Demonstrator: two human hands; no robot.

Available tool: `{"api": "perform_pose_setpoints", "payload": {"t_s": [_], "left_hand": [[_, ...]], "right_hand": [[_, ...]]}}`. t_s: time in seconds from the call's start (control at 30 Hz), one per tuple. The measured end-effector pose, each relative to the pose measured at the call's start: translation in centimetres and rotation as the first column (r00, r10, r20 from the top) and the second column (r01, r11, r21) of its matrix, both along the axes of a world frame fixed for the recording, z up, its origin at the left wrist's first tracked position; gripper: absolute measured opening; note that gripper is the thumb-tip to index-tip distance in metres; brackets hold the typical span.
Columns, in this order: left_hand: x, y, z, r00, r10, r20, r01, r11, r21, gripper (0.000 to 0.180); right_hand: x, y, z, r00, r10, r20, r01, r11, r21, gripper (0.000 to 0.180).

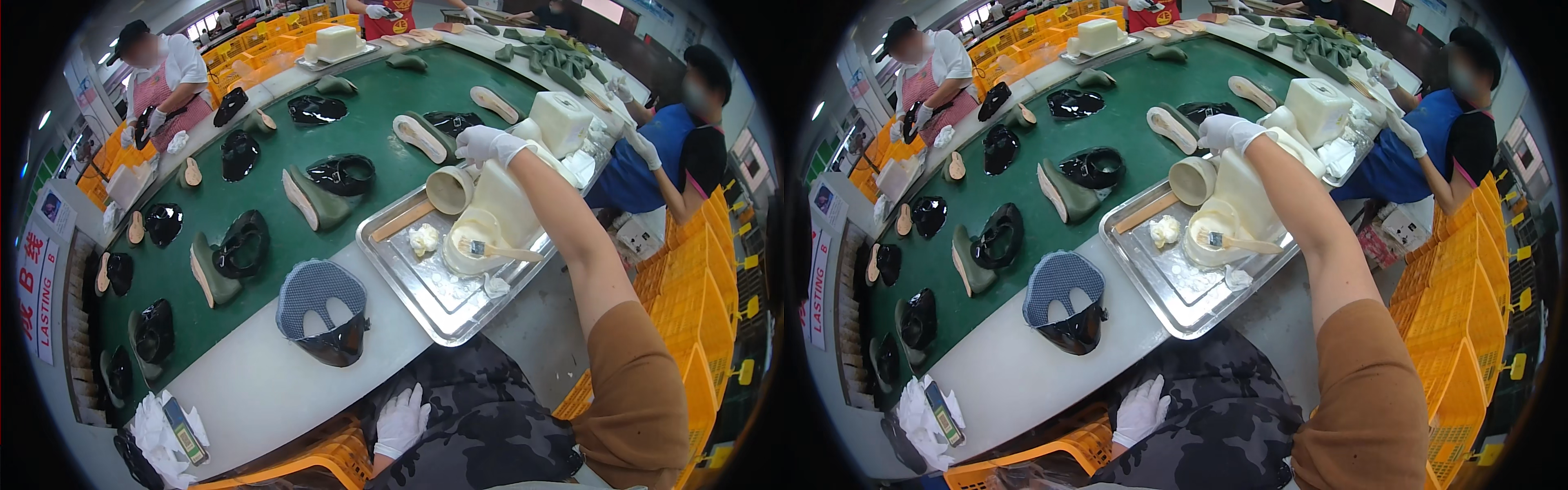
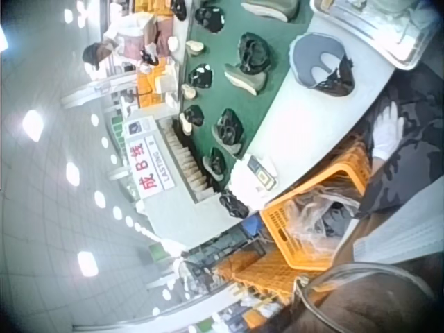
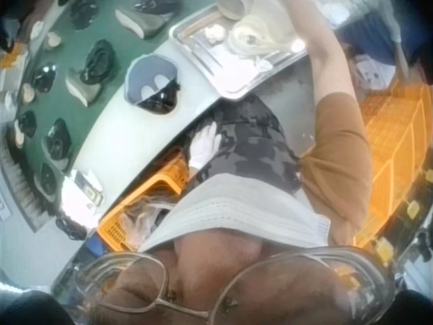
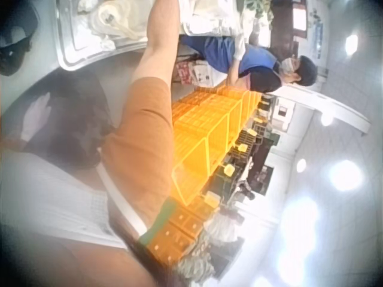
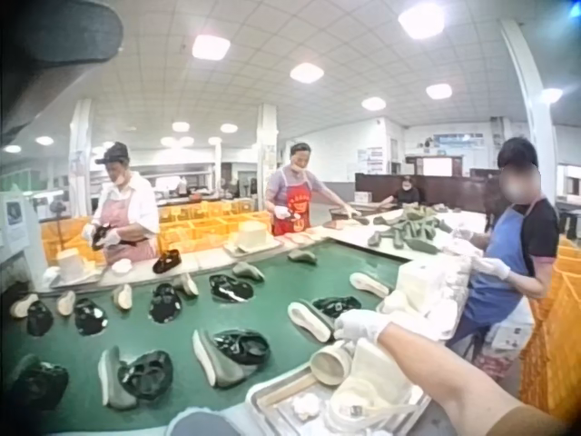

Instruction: The person applies a white adhesive to the sole of a black shoe using a brush. They repeatedly dip the brush into a container of glue and spread it evenly across the textured sole surface. After coating the shoe, they place it into a yellow basket lined with plastic.

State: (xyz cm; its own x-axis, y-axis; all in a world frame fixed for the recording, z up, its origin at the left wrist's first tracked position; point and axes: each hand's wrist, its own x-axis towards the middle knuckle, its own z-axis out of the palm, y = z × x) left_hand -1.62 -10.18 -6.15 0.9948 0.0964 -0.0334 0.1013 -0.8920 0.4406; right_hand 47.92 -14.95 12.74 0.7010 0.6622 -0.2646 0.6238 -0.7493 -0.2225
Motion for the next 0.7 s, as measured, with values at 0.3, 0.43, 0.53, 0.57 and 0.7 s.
{"api": "perform_pose_setpoints", "payload": {"t_s": [0.3,0.43,0.53,0.57,0.7], "left_hand": [[0.05,-0.02,0.26,1.000,-0.007,0.011,0.007,1.000,-0.003,0.047],[-0.04,-0.01,0.37,1.000,0.000,0.012,0.000,1.000,-0.002,0.047],[-0.06,0.00,0.26,1.000,-0.001,0.013,0.001,1.000,0.002,0.047],[-0.07,-0.02,0.19,1.000,-0.002,0.013,0.002,1.000,0.004,0.047],[-0.08,-0.06,-0.08,1.000,0.005,0.014,-0.005,1.000,0.000,0.047]], "right_hand": [[0.11,0.00,-0.14,0.999,0.021,0.025,-0.020,1.000,-0.005,0.028],[0.15,0.03,-0.13,1.000,0.022,0.014,-0.022,1.000,0.008,0.028],[0.07,0.01,-0.09,1.000,0.004,0.002,-0.004,1.000,0.013,0.027],[0.08,0.03,-0.19,1.000,-0.006,-0.004,0.007,1.000,0.011,0.027],[0.09,0.00,-0.14,1.000,0.003,0.005,-0.003,1.000,0.010,0.026]]}}
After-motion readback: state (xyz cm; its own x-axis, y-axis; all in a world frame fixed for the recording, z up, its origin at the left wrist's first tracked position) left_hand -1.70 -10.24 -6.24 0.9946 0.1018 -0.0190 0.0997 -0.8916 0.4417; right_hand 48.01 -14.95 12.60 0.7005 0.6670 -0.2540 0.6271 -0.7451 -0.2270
